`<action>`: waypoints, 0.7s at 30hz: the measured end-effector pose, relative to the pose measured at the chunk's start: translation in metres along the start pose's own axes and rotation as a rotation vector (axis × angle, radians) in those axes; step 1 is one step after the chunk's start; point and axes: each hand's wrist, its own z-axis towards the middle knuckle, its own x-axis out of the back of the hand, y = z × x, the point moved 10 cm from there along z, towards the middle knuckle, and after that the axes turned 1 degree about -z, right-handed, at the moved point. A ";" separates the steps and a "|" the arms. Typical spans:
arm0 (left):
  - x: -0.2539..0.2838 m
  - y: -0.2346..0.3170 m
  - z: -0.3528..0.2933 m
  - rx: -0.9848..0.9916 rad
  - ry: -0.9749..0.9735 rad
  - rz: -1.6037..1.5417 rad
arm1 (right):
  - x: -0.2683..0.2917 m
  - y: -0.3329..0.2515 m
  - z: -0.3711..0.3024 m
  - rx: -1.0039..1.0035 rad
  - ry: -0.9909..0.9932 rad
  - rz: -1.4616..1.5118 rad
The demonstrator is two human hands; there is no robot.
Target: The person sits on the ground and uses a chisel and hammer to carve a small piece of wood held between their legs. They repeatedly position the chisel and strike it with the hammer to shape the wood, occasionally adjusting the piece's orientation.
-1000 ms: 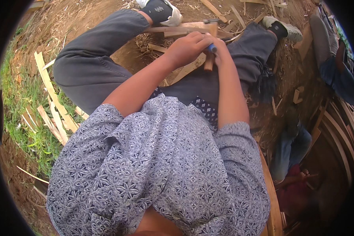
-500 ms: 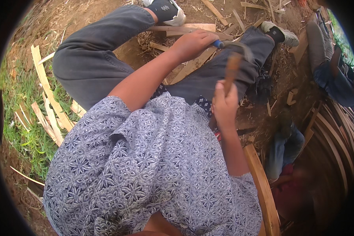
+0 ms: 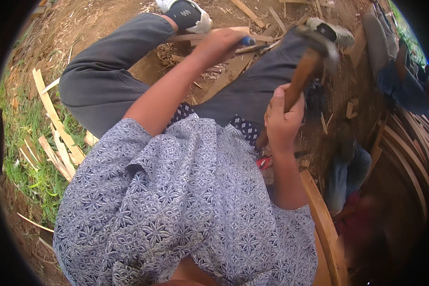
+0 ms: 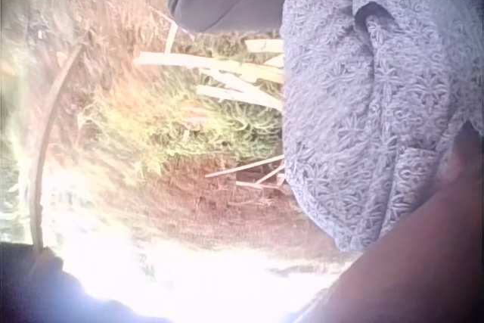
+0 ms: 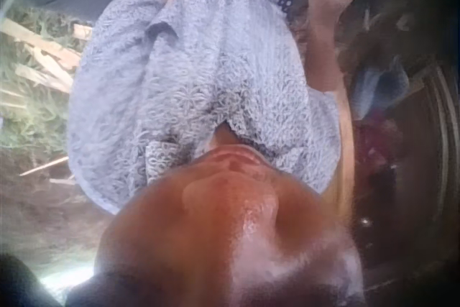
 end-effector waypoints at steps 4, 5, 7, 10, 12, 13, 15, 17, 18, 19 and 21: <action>-0.001 -0.025 0.016 -0.034 -0.093 -0.119 | -0.016 0.008 0.027 0.328 -0.074 -0.364; 0.005 -0.025 0.022 0.026 -0.101 -0.152 | -0.027 0.013 0.035 0.423 -0.137 -0.584; 0.012 -0.027 0.033 0.098 -0.236 -0.297 | -0.026 0.005 0.042 0.267 -0.119 -0.549; 0.024 -0.043 0.043 0.243 -0.304 -0.297 | -0.026 -0.037 0.044 0.225 -0.102 -0.277; 0.021 -0.048 0.047 0.220 -0.331 -0.231 | -0.025 -0.032 0.042 0.257 -0.085 -0.292; 0.022 -0.049 0.049 0.225 -0.335 -0.210 | -0.026 -0.032 0.041 0.274 -0.075 -0.303; 0.020 -0.051 0.048 0.267 -0.358 -0.215 | -0.033 0.003 0.057 0.378 -0.115 -0.661; 0.020 -0.056 0.048 0.113 -0.289 -0.151 | -0.031 0.010 0.069 0.250 -0.128 -0.606; 0.022 -0.059 0.052 0.119 -0.279 -0.144 | -0.029 -0.009 0.067 0.231 -0.099 -0.573; 0.019 -0.056 0.051 0.123 -0.278 -0.153 | -0.025 -0.018 0.063 0.279 -0.068 -0.522; 0.023 -0.049 0.051 0.142 -0.273 -0.208 | -0.019 -0.038 0.057 0.377 -0.027 -0.426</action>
